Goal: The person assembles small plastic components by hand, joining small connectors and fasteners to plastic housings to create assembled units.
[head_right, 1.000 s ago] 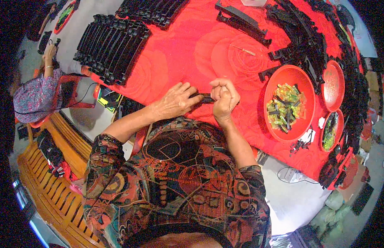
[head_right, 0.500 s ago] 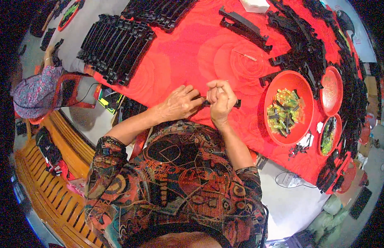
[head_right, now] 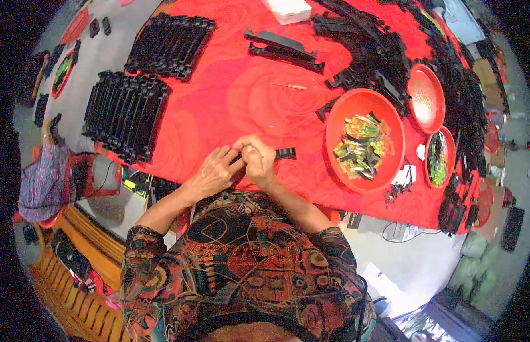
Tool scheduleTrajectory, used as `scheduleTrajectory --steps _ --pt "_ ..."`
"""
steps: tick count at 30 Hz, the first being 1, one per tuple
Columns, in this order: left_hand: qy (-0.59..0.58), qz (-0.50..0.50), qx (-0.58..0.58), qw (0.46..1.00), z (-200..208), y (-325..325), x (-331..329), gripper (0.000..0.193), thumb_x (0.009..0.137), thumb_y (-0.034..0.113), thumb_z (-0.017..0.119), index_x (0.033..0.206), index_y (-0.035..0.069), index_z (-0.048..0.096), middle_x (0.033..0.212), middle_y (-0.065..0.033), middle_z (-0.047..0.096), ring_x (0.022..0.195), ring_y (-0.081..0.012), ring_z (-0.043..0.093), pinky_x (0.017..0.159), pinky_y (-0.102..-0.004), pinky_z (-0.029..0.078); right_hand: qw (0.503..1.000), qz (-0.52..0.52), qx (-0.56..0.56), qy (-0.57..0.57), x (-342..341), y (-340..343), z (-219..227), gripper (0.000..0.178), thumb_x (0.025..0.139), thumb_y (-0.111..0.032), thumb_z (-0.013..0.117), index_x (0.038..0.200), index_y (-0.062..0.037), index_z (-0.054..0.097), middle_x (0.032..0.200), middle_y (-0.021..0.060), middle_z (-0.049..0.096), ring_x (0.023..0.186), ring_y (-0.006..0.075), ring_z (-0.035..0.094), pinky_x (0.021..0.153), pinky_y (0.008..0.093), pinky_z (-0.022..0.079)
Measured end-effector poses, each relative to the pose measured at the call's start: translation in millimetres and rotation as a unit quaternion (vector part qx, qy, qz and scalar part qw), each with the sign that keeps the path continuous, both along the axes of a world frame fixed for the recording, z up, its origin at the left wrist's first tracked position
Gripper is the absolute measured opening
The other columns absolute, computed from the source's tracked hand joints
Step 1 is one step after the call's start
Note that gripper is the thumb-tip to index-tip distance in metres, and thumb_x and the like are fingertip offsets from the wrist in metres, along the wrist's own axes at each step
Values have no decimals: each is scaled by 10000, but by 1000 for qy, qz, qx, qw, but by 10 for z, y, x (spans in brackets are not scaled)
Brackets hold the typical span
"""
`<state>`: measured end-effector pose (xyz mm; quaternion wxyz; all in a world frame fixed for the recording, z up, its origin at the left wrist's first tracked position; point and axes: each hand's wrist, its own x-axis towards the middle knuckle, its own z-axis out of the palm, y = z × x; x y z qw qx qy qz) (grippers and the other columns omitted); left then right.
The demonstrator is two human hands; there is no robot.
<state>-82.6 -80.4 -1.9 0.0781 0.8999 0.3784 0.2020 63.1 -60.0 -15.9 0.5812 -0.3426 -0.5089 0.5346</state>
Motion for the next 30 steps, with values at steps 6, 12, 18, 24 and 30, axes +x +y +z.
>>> scheduleTrajectory --steps 6,12,18,24,30 --pt "-5 0 -3 1000 -19 -11 0 327 605 72 652 922 55 576 843 -98 494 793 -265 495 650 -376 422 997 -11 35 -68 -15 22 114 246 852 -129 387 855 24 579 583 -1 454 508 55 384 471 235 323" --pt "9 6 -4 1000 12 -4 5 290 655 97 665 934 59 598 832 -100 510 766 -266 489 650 -400 402 984 13 39 -171 27 -28 209 220 847 -104 482 1037 -3 525 600 52 475 521 98 453 484 277 374" --pt "37 2 47 998 -15 32 56 283 695 122 629 972 66 603 826 -97 501 762 -257 484 656 -388 397 972 -57 163 -161 88 -24 161 191 911 -131 471 1021 1 556 627 -32 385 559 53 367 496 223 317" --pt "21 26 51 998 -72 10 96 296 718 126 613 1009 72 604 859 -101 518 804 -264 501 673 -385 408 962 -134 -1 -237 833 -181 748 117 864 -113 569 917 -26 627 752 63 596 656 112 543 585 262 442" --pt "-22 72 19 997 -70 1 162 255 729 125 636 981 88 618 873 -88 521 821 -264 506 675 -394 423 748 -280 67 -598 2103 134 715 87 790 -106 603 845 -40 619 801 139 603 711 300 610 644 392 479"
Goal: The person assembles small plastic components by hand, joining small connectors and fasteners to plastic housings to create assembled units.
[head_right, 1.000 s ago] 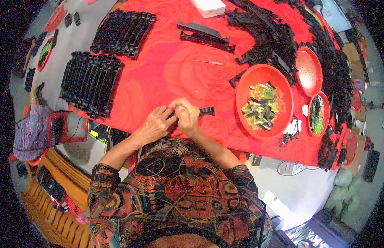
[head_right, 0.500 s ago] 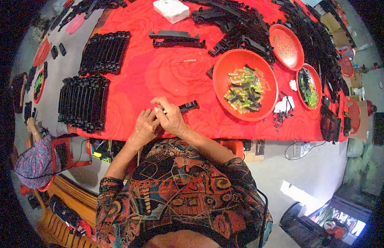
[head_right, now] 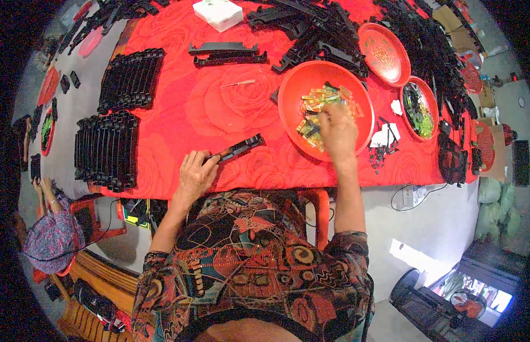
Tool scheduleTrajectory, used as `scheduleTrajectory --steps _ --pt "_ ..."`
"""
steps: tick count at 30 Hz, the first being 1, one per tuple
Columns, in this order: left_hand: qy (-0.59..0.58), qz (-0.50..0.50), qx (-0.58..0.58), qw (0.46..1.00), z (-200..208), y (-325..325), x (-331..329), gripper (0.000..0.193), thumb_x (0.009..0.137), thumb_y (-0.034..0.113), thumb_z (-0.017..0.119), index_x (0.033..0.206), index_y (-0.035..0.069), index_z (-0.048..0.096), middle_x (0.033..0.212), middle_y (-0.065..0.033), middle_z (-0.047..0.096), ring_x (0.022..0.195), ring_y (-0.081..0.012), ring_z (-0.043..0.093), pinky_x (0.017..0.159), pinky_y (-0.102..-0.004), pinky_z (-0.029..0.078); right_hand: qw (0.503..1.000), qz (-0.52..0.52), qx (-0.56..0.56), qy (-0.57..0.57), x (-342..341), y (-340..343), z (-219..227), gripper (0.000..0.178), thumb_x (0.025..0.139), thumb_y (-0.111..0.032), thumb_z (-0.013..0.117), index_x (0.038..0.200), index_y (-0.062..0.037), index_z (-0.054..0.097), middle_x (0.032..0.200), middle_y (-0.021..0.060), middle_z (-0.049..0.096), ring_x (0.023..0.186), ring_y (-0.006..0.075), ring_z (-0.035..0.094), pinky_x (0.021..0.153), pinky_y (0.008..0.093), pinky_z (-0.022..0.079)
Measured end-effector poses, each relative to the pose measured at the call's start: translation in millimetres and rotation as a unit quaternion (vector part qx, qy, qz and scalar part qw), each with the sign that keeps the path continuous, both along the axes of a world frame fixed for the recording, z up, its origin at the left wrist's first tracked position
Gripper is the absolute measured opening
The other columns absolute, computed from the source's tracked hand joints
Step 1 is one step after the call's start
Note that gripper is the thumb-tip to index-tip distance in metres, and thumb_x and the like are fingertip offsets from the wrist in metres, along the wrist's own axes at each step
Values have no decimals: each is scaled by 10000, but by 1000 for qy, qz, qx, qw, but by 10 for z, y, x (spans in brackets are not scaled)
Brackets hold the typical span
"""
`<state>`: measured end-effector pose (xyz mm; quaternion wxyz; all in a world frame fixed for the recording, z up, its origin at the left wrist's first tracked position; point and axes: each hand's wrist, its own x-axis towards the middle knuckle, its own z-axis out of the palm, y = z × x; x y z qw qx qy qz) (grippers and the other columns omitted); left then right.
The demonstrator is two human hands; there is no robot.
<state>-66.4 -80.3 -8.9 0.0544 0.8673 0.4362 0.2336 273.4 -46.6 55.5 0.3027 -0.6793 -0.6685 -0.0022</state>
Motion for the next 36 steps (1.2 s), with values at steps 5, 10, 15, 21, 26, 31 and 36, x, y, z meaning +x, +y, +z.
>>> scheduleTrajectory --steps 5,10,15,21,26,31,36 --pt "-19 11 1 1000 15 7 32 242 714 117 658 951 86 623 863 -78 524 795 -251 507 655 -376 418 977 -87 -157 -115 399 -1 -246 142 786 -157 603 854 -33 595 913 183 579 801 372 608 669 469 481" --pt "-13 14 19 1000 16 -12 30 236 701 102 670 932 83 626 856 -73 530 775 -244 509 631 -359 406 969 -101 -180 -136 356 5 -333 173 777 -187 618 870 -44 594 919 193 576 805 387 605 671 488 477" --pt "-15 4 -2 1000 64 -8 14 248 702 147 690 934 87 627 866 -72 534 776 -235 507 628 -357 396 979 -89 -147 -106 370 -37 -295 133 804 -176 576 881 -68 582 914 177 582 803 373 602 675 477 473" --pt "-70 -3 35 997 368 -11 102 282 690 128 716 947 64 622 869 -72 548 760 -236 517 627 -349 395 998 42 -41 37 -82 -206 219 100 799 -122 599 870 -51 604 851 148 597 751 331 596 658 422 480" --pt "-230 -59 -63 969 545 -91 362 240 696 99 722 891 9 614 842 -127 611 793 -279 593 697 -361 475 940 314 -106 86 -818 -438 158 82 759 -80 647 812 -30 611 751 103 594 695 256 594 603 348 481" --pt "-307 -66 -239 919 458 -247 347 141 757 49 671 871 -3 606 805 -110 607 757 -238 605 671 -319 475 927 338 -149 60 -1178 -575 100 102 747 -87 657 778 -34 575 738 99 569 629 290 596 524 393 467" --pt "-318 -36 -300 899 330 -323 291 81 792 38 639 851 -4 604 762 -95 603 711 -190 603 639 -289 469 923 324 -175 109 -1224 -623 -112 138 752 -115 654 823 -50 556 801 104 571 708 298 603 545 403 488"
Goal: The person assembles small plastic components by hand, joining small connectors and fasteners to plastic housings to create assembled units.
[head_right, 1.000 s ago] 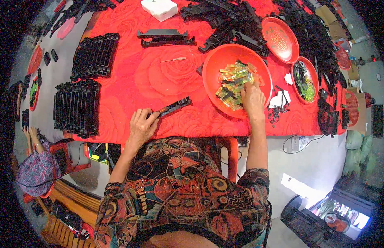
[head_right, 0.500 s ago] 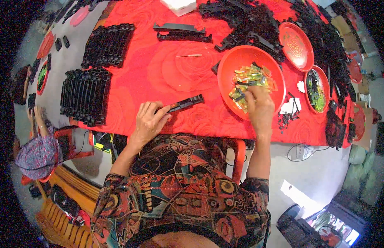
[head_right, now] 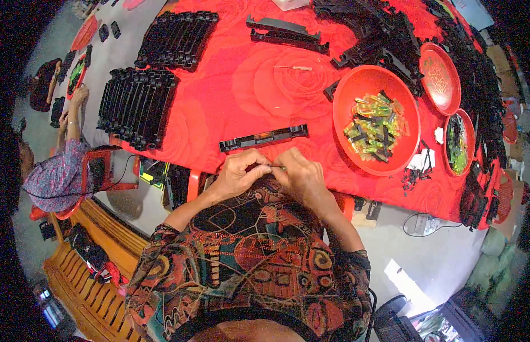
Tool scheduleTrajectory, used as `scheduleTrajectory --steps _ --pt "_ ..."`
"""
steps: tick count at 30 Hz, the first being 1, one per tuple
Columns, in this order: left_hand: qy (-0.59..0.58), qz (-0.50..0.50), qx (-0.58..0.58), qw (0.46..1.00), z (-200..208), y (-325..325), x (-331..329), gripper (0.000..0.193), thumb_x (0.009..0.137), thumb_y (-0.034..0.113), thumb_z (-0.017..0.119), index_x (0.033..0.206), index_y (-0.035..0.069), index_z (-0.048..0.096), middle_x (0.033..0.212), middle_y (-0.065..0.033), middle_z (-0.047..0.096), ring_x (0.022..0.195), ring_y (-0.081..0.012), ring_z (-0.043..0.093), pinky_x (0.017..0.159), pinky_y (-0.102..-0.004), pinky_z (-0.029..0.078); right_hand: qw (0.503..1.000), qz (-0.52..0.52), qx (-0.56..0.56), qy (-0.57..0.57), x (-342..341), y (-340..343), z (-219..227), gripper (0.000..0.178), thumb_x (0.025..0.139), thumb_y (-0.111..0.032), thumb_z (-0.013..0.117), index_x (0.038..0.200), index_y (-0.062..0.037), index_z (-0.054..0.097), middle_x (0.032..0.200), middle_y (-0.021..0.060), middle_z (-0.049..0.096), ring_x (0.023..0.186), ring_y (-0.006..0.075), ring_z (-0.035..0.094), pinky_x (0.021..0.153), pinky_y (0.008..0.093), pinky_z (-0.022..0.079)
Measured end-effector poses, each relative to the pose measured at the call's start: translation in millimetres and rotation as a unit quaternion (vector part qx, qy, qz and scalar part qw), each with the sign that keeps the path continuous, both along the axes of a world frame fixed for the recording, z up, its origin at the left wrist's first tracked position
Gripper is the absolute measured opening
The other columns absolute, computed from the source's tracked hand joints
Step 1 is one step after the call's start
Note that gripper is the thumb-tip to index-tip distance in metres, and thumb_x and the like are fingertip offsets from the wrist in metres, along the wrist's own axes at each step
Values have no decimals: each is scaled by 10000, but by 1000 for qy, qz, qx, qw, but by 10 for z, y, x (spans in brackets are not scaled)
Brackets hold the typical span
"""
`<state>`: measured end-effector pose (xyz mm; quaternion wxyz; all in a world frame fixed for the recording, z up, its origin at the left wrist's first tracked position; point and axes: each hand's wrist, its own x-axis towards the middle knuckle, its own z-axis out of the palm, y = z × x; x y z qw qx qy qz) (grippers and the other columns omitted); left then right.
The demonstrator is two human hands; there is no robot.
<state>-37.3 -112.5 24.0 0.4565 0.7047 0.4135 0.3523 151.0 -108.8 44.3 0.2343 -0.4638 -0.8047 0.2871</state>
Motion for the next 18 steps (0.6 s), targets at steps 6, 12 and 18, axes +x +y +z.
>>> scheduleTrajectory --steps 6,12,18 --pt "-54 94 -57 993 -35 -27 19 86 842 68 607 835 -11 574 760 -49 600 713 -104 560 646 -256 456 973 -164 -68 149 -13 13 -145 153 718 -68 707 794 -26 581 719 49 555 648 150 545 570 276 440" --pt "-76 102 -104 986 -74 -34 4 78 851 62 598 849 -13 578 764 -29 593 718 -82 541 651 -243 454 912 -206 -249 254 -40 -8 -287 111 769 -79 678 756 -23 583 655 -31 480 612 53 402 523 229 332" --pt "21 128 56 990 -44 14 -63 92 815 53 619 874 -16 601 770 -84 600 693 -159 577 643 -277 464 918 -183 -224 271 -71 90 -305 129 774 -106 665 747 -10 583 653 -13 488 599 62 401 529 234 325"
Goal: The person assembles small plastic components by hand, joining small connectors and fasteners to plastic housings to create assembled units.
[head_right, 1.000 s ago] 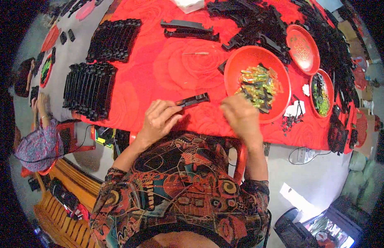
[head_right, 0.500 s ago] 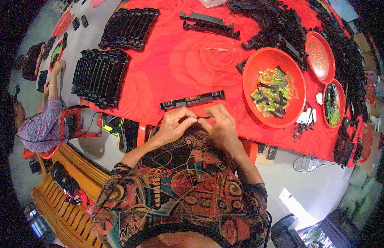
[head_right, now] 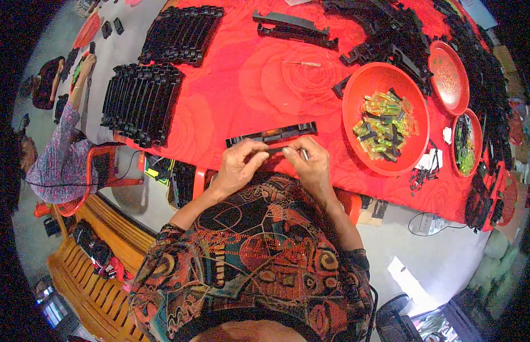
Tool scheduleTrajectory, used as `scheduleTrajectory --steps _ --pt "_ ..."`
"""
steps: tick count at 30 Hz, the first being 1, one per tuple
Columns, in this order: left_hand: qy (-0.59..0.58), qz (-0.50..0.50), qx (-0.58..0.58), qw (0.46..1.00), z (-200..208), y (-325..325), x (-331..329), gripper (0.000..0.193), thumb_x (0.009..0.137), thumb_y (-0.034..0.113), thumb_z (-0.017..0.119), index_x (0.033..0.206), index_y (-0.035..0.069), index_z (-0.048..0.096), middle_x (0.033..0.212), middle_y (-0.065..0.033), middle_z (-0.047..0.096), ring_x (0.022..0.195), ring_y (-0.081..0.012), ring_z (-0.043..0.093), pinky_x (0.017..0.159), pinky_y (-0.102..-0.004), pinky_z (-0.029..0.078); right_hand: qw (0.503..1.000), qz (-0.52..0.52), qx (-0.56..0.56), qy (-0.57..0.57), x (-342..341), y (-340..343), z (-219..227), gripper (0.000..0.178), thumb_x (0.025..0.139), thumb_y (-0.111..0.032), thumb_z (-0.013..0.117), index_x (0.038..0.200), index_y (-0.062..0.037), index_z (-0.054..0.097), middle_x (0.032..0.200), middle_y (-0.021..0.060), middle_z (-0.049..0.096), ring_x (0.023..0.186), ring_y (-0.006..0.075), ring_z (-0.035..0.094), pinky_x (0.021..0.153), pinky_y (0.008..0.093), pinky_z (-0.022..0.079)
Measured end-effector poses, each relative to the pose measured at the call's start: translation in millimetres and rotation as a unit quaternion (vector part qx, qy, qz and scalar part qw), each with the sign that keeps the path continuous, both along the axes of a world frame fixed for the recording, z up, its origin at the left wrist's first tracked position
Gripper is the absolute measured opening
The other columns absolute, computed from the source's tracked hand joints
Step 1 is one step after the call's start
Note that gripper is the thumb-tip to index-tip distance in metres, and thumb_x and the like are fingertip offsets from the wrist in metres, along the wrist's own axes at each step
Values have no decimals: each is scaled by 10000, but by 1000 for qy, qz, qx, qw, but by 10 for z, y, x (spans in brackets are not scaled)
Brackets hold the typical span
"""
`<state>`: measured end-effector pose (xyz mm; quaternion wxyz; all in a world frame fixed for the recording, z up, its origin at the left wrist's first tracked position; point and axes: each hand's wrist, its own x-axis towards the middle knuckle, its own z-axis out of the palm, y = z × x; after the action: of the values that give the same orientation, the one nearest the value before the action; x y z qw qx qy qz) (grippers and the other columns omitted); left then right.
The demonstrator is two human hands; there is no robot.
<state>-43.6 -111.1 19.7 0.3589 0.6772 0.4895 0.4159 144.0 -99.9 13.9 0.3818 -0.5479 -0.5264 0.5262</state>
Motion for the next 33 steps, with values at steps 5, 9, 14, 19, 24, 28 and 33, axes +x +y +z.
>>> scheduleTrajectory --steps 5,9,14,19,24,28,33 --pt "132 98 131 978 91 256 -303 123 747 66 646 840 -2 605 795 -133 598 743 -292 574 652 -365 448 999 -28 -2 -34 -41 247 -80 144 760 -110 665 736 8 586 651 26 495 592 94 429 530 268 348" --pt "185 96 127 970 -8 320 -485 114 747 70 647 826 0 604 807 -125 601 785 -287 573 699 -373 442 990 -25 66 -121 -124 333 -139 125 737 -113 675 739 -5 613 651 76 532 581 151 486 529 317 376" --pt "175 67 16 982 -74 335 -498 117 762 102 638 816 2 606 810 -124 606 802 -289 566 725 -386 433 987 3 39 -156 -181 386 -96 178 731 -169 676 709 -3 613 571 96 514 521 176 488 499 344 371" --pt "169 28 -28 985 -128 401 -499 140 783 142 621 816 6 614 812 -123 612 791 -302 564 719 -400 422 987 46 15 -155 -143 439 -60 190 731 -190 664 696 -11 610 499 93 469 452 183 451 465 354 348" --pt "191 19 11 981 -237 411 -495 119 797 147 607 803 28 612 787 -115 602 773 -318 558 692 -421 412 985 56 16 -165 -135 457 -79 182 747 -152 658 667 -7 583 501 46 433 472 117 400 455 312 322" --pt "208 23 20 978 -250 409 -491 124 806 157 597 799 34 606 775 -114 592 763 -325 552 682 -429 405 975 62 50 -208 -179 468 -23 191 765 -122 657 656 5 566 490 9 417 480 69 372 443 286 310" --pt "209 18 11 978 -242 420 -489 126 807 162 596 806 37 608 785 -116 594 768 -326 553 688 -434 403 972 55 29 -225 -190 478 -34 178 744 -180 661 688 -19 611 533 93 499 522 193 490 493 355 375"
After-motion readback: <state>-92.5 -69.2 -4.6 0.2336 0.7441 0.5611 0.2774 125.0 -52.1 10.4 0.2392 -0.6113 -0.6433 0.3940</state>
